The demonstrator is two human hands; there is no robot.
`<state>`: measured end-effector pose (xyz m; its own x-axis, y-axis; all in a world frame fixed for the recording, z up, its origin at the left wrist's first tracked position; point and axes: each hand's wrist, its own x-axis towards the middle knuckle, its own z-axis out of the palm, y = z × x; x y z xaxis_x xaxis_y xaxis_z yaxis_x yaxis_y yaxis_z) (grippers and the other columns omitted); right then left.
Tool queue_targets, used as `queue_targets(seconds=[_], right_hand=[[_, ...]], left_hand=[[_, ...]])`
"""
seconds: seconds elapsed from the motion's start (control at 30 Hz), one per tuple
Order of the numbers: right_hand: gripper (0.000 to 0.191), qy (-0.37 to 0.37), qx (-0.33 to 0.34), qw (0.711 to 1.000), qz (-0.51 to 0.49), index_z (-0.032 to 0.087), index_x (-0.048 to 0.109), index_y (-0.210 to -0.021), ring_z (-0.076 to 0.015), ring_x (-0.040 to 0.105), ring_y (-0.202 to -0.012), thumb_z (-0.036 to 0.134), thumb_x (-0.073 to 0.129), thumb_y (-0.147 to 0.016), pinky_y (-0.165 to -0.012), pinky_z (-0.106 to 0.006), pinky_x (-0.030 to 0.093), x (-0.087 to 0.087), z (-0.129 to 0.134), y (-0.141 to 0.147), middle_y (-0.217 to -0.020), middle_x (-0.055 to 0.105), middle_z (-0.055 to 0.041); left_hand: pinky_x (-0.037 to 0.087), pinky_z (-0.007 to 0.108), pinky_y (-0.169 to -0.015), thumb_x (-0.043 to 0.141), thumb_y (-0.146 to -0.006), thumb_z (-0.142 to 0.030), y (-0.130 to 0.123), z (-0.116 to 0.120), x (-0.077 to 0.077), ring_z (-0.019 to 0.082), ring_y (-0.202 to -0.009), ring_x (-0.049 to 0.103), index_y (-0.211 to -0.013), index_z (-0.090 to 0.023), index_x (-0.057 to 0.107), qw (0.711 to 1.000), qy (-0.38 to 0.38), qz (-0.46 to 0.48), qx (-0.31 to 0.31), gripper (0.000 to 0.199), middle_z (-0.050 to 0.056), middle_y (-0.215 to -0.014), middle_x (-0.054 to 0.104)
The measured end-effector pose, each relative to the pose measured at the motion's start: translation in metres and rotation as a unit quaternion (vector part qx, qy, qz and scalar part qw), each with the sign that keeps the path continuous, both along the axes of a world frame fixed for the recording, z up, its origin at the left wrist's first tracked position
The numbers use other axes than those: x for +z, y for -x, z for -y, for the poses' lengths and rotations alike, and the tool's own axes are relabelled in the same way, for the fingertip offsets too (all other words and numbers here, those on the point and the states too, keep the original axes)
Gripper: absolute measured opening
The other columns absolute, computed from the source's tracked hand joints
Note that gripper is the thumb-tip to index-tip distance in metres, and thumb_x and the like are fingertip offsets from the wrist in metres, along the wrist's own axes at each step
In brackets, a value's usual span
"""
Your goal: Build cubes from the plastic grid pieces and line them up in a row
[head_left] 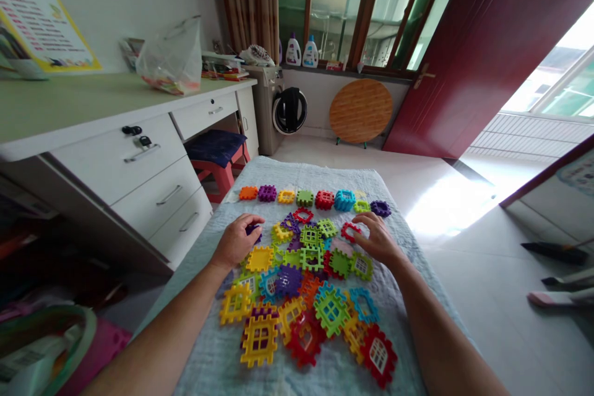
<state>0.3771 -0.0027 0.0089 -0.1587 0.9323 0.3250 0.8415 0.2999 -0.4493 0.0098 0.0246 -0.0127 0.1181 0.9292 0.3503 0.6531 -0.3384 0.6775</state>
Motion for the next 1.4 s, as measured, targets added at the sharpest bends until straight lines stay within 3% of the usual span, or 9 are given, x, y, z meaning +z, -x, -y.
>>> queue_targets(seconds=[0.13,0.33,0.5,0.67,0.9,1.0,1.13,1.23,1.4], right_hand=[[0.019,-0.011,0.019,0.999,-0.035,0.020,0.065,-0.095,-0.0222,0.059,-0.095,0.023,0.054,-0.079,-0.087,-0.038,0.044,0.014,0.000,0.024,-0.099,0.066,-0.0071],[0.019,0.017,0.137,0.990,0.039,0.020,0.066,-0.098,-0.0214,0.060,-0.099,0.024,0.054,-0.084,-0.089,-0.035,0.042,0.031,-0.021,0.086,-0.102,0.069,-0.0062],[0.021,0.058,0.065,0.985,0.148,0.017,0.066,-0.093,-0.0242,0.061,-0.092,0.034,0.057,-0.083,-0.082,-0.034,0.043,0.026,-0.045,0.127,-0.095,0.069,-0.0114],[0.012,0.085,0.046,0.978,0.187,0.018,0.067,-0.080,-0.0239,0.062,-0.084,0.024,0.057,-0.078,-0.072,-0.031,0.041,0.018,-0.046,0.138,-0.088,0.068,-0.0111],[0.022,0.086,0.139,0.984,0.078,0.019,0.066,-0.070,-0.0150,0.059,-0.070,0.025,0.051,-0.085,-0.064,-0.026,0.039,0.043,-0.032,0.112,-0.075,0.066,-0.0031],[0.017,0.119,0.103,0.988,-0.009,0.019,0.066,-0.084,-0.0114,0.052,-0.055,0.028,0.051,-0.084,-0.053,-0.024,0.035,0.050,-0.027,0.075,-0.061,0.060,0.0021],[0.032,0.124,0.003,0.989,-0.087,0.018,0.057,-0.109,-0.0120,0.050,-0.049,0.025,0.055,-0.078,-0.049,-0.024,0.036,0.033,-0.021,0.022,-0.058,0.059,0.0040],[0.029,0.097,-0.051,0.990,-0.087,0.018,0.059,-0.104,-0.0140,0.056,-0.057,0.027,0.057,-0.076,-0.055,-0.027,0.043,0.012,-0.014,-0.001,-0.071,0.064,-0.0006],[0.026,0.045,-0.080,0.996,0.020,0.018,0.066,-0.095,-0.0231,0.059,-0.088,0.036,0.062,-0.076,-0.078,-0.038,0.047,-0.004,-0.002,-0.003,-0.099,0.060,-0.0095]], left_hand=[[0.049,0.032,-0.085,0.053,-0.078,-0.029,-0.001,0.000,0.001,0.019,-0.089,0.062,-0.090,-0.020,0.065,1.000,0.002,0.005,-0.002,0.019,0.004,-0.094,0.066],[0.050,0.033,-0.084,0.052,-0.078,-0.027,-0.001,0.002,0.004,0.019,-0.088,0.063,-0.088,-0.020,0.065,1.000,0.012,0.006,-0.006,0.018,0.004,-0.093,0.067],[0.050,0.032,-0.085,0.052,-0.078,-0.026,0.000,0.001,0.004,0.019,-0.090,0.063,-0.090,-0.020,0.065,1.000,0.011,0.009,-0.007,0.019,0.004,-0.095,0.067],[0.050,0.032,-0.083,0.053,-0.078,-0.024,0.000,0.001,0.004,0.019,-0.088,0.063,-0.089,-0.019,0.065,1.000,0.008,0.014,-0.012,0.018,0.004,-0.093,0.067],[0.049,0.033,-0.086,0.053,-0.077,-0.024,-0.001,0.001,0.004,0.020,-0.091,0.063,-0.088,-0.019,0.065,1.000,0.005,-0.002,-0.018,0.017,0.005,-0.094,0.067],[0.049,0.032,-0.086,0.053,-0.078,-0.025,0.000,0.001,0.003,0.020,-0.091,0.062,-0.089,-0.020,0.065,1.000,0.003,-0.004,-0.018,0.017,0.004,-0.095,0.067],[0.050,0.033,-0.085,0.053,-0.078,-0.027,0.000,0.000,0.001,0.020,-0.090,0.063,-0.089,-0.020,0.065,1.000,0.004,-0.001,-0.020,0.017,0.005,-0.095,0.067],[0.051,0.033,-0.085,0.053,-0.078,-0.028,0.000,0.000,0.001,0.020,-0.089,0.063,-0.089,-0.021,0.066,1.000,0.007,-0.001,-0.018,0.018,0.005,-0.094,0.067],[0.050,0.033,-0.086,0.054,-0.077,-0.031,0.001,-0.001,0.001,0.020,-0.089,0.063,-0.089,-0.021,0.066,1.000,0.008,-0.012,-0.016,0.019,0.004,-0.094,0.068]])
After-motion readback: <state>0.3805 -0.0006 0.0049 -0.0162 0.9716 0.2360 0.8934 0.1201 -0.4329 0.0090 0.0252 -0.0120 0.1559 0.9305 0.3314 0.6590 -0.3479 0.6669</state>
